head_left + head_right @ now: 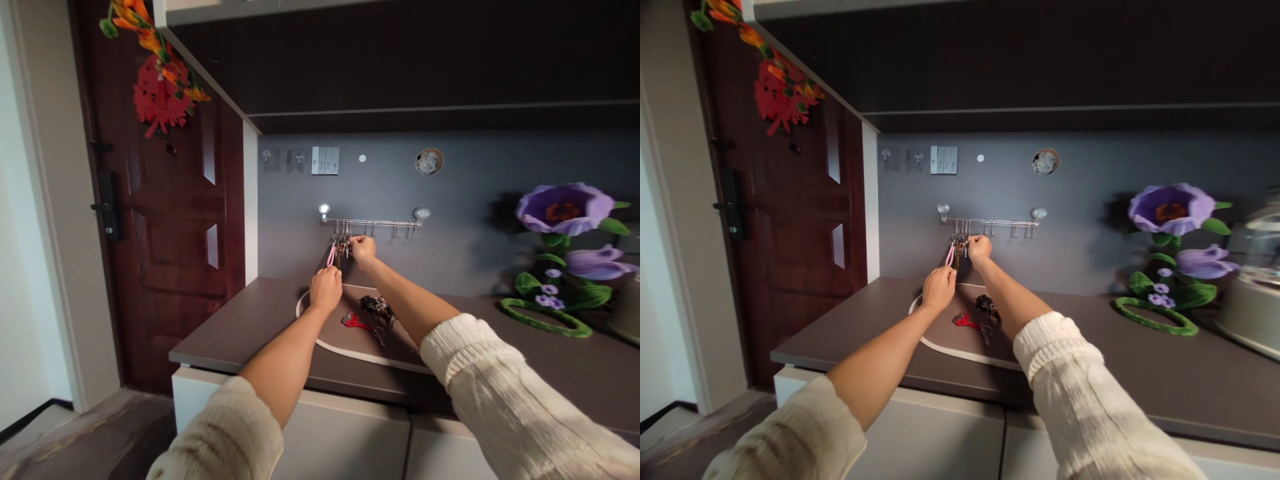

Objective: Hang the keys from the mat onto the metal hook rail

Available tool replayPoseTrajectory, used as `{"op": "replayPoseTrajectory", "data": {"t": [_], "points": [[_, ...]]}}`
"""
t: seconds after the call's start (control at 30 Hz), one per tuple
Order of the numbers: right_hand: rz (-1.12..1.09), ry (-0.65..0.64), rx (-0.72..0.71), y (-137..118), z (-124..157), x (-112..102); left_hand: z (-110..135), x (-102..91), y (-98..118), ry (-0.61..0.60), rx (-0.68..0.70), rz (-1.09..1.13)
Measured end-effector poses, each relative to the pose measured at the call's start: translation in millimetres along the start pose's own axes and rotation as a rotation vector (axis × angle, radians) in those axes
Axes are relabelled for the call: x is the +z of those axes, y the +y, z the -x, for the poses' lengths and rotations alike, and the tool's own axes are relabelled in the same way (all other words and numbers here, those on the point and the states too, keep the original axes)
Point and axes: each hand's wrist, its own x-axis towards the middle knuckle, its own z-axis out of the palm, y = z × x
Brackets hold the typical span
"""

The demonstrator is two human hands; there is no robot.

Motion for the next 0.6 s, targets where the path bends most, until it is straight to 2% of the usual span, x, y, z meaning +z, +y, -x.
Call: {"op": "replayPoseTrajectory", "data": {"t": [0.1, 0.33, 0.6], "points": [[-0.062, 0.044, 0.085, -5, 3, -1, 0, 0.3, 0, -0.006, 0.003, 0.006], [-0.151, -0.058, 0.237, -26, 17, -10, 0, 2.1, -3, 0.012, 0.033, 0.005], [-0.24, -0.122, 0.234, -47, 30, -33, -1, 3.2, -5, -0.054, 0.077, 0.084]]}}
